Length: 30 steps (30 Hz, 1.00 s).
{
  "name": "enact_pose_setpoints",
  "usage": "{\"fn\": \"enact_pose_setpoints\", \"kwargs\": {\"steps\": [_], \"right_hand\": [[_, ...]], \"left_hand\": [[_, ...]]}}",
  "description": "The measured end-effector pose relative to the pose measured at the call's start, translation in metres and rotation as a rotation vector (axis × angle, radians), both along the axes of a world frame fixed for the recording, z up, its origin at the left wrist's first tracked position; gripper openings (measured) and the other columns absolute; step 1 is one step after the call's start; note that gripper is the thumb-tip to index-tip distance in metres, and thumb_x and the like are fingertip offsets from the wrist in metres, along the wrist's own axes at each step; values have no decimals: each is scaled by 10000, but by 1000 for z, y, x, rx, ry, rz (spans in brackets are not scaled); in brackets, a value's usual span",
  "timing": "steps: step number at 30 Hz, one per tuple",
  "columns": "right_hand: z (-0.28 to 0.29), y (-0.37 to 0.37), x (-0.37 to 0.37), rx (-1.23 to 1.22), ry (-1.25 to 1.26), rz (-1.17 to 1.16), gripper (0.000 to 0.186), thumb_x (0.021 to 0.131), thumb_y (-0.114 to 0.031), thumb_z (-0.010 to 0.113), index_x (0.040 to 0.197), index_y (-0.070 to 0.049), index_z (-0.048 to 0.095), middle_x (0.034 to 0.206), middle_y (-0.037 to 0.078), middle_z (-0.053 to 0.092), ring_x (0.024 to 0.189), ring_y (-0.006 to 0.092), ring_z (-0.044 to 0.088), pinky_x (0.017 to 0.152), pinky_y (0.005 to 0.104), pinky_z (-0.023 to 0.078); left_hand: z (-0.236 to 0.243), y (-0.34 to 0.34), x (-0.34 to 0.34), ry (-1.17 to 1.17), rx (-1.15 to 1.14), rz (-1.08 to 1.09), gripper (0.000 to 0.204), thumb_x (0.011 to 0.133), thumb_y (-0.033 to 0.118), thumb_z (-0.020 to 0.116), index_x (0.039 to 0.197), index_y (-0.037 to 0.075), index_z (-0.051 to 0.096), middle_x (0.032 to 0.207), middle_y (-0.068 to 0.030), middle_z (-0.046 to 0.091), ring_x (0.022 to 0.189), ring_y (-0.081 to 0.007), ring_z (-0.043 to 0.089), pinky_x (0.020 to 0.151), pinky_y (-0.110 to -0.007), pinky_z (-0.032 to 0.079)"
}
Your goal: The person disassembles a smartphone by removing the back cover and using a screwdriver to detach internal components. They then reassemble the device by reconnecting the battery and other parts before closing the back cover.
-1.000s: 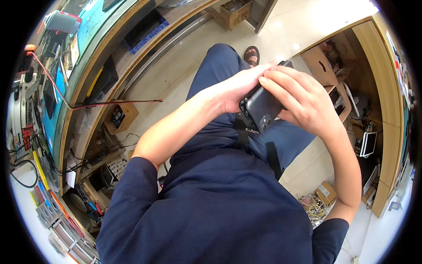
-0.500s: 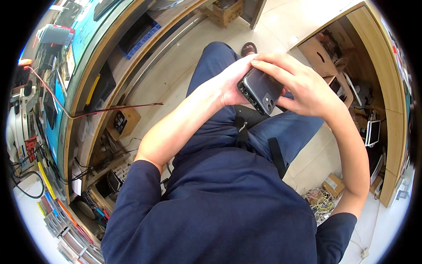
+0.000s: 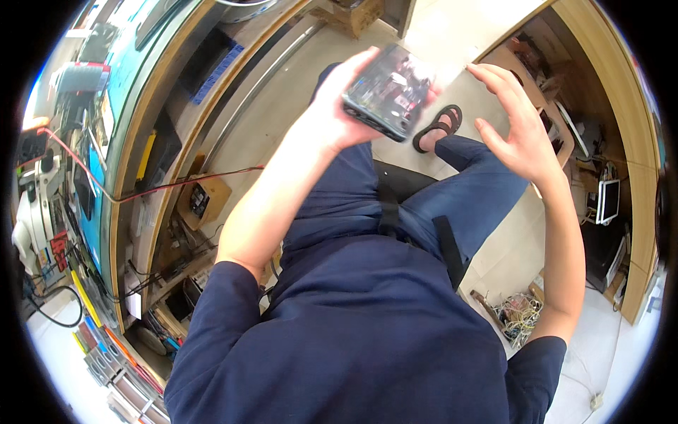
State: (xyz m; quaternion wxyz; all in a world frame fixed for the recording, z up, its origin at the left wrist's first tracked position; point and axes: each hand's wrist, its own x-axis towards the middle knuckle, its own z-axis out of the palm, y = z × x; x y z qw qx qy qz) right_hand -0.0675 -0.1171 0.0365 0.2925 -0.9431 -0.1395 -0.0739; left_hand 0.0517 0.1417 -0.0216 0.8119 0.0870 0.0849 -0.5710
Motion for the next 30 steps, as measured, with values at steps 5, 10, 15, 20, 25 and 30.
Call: {"fn": "enact_pose_setpoints", "kwargs": {"steps": [5,10,15,20,25,30], "right_hand": [[-38,-33,7,-62,109,-155,554,889,-91,635,1435,-115,540,1377,141,578,1247,299,589,1070,407,478],[-113,-57,28,-94,493,-280,336,906,-206,664,1219,-87,694,1106,143,722,1063,314,693,947,407,545],[-307,-64,54,-117,847,-370,224,868,-236,684,996,-78,777,995,163,762,981,318,732,870,426,565],[-524,-5,30,440,1231,-784,217,817,-210,790,837,-2,729,684,83,701,576,214,673,538,369,539],[-602,101,17,620,1244,-1286,402,812,-322,825,989,20,709,823,140,731,680,254,711,644,375,574],[-618,150,40,467,1102,-1579,527,811,-401,834,1126,-15,663,1164,195,691,1071,361,667,926,483,519]], "left_hand": [[3,20,22,-28,47,98,659,1072,372,490,1534,-71,332,1504,-310,428,1276,-367,545,1053,-449,491],[2,10,38,-17,103,100,645,1088,380,438,1520,-91,354,1505,-320,423,1262,-373,537,1036,-438,481],[-35,-20,67,20,181,56,681,1092,438,400,1528,-82,351,1511,-339,414,1253,-381,541,1036,-461,473],[-87,-48,108,-20,369,48,717,1093,515,297,1526,-48,394,1431,-339,527,1257,-375,620,980,-462,567],[-143,-64,141,104,563,164,729,1097,509,281,1525,-75,367,1449,-348,499,1256,-395,614,996,-489,564],[-183,-61,155,214,601,231,746,1096,514,282,1541,-85,311,1481,-363,446,1268,-421,596,1014,-528,556]]}}
